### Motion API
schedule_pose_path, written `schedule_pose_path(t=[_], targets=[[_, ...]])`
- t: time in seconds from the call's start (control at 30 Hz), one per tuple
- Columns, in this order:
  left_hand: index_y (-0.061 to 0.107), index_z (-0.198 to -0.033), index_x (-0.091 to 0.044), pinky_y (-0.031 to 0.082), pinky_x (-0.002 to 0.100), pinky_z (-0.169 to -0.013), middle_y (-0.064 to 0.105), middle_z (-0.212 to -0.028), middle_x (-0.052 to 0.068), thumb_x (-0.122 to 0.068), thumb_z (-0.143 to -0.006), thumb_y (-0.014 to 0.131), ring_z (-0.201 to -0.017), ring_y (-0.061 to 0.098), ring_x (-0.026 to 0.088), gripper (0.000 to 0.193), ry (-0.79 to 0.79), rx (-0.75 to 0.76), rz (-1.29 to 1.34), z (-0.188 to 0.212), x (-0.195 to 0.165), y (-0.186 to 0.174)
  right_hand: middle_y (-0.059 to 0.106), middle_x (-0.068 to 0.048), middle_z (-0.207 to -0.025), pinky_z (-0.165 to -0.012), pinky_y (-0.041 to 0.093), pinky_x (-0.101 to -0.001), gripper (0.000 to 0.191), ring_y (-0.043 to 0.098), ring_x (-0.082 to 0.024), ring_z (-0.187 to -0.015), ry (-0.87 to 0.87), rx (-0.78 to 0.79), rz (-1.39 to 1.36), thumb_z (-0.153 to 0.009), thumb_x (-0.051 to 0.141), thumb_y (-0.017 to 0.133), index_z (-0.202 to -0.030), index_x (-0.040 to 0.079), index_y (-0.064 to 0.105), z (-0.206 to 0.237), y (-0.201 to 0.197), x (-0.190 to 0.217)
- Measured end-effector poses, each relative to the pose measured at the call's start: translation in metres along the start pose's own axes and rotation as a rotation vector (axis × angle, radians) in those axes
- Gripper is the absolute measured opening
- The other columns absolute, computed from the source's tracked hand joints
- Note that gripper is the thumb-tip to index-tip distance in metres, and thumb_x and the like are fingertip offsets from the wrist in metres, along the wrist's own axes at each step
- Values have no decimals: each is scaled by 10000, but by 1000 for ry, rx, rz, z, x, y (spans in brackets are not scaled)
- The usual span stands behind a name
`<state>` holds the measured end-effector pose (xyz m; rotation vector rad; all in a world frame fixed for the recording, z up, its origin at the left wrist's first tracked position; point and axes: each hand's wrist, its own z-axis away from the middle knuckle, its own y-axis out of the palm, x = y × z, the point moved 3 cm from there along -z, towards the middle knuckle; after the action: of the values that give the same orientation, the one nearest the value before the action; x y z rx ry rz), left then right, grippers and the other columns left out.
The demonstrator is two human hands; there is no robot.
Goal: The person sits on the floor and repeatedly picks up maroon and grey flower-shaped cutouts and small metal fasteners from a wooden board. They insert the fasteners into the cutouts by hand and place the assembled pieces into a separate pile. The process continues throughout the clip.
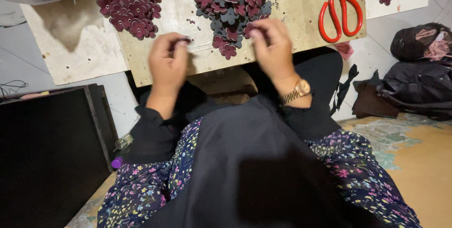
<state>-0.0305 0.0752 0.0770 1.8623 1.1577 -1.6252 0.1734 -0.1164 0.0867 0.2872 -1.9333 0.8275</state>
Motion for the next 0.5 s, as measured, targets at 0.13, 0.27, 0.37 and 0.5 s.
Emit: schedule_pose_path(t=[0.13, 0.27, 0.37, 0.5], targets=[[697, -1077, -55, 488, 428, -914, 677, -1016, 116, -49, -999, 665, -997, 641, 306, 85, 203, -187, -596, -6, 7, -43, 620, -111, -1152, -791, 591, -271, 128, 689, -171, -925, -90, -195, 188, -1018, -1, 707, -1146, 5, 709, -19, -32, -45], [727, -1114, -102, 433, 425, -901, 687, -997, 71, -112, -1013, 706, -984, 637, 280, 103, 162, -252, -797, -7, 14, -54, 633, -97, -1098, -743, 576, -270, 133, 692, -160, -856, -47, -226, 164, -983, 35, 788, -1100, -5, 738, -31, -38, -72], [708, -1227, -92, 430, 421, -899, 678, -971, 52, -124, -992, 719, -953, 629, 262, 237, 139, -266, -797, -11, 13, -48, 651, -78, -1028, -690, 558, -267, 151, 677, -150, -767, -8, -239, 236, -930, 79, 855, -1017, 1, 760, -37, -40, -75], [627, -1348, -34, 418, 427, -889, 625, -881, 46, -148, -965, 733, -907, 608, 256, 413, 132, -303, -764, -19, -2, -44, 636, -87, -1003, -664, 549, -276, 116, 662, -159, -740, -8, -262, 272, -925, 81, 853, -958, 6, 771, -41, -44, -67]])
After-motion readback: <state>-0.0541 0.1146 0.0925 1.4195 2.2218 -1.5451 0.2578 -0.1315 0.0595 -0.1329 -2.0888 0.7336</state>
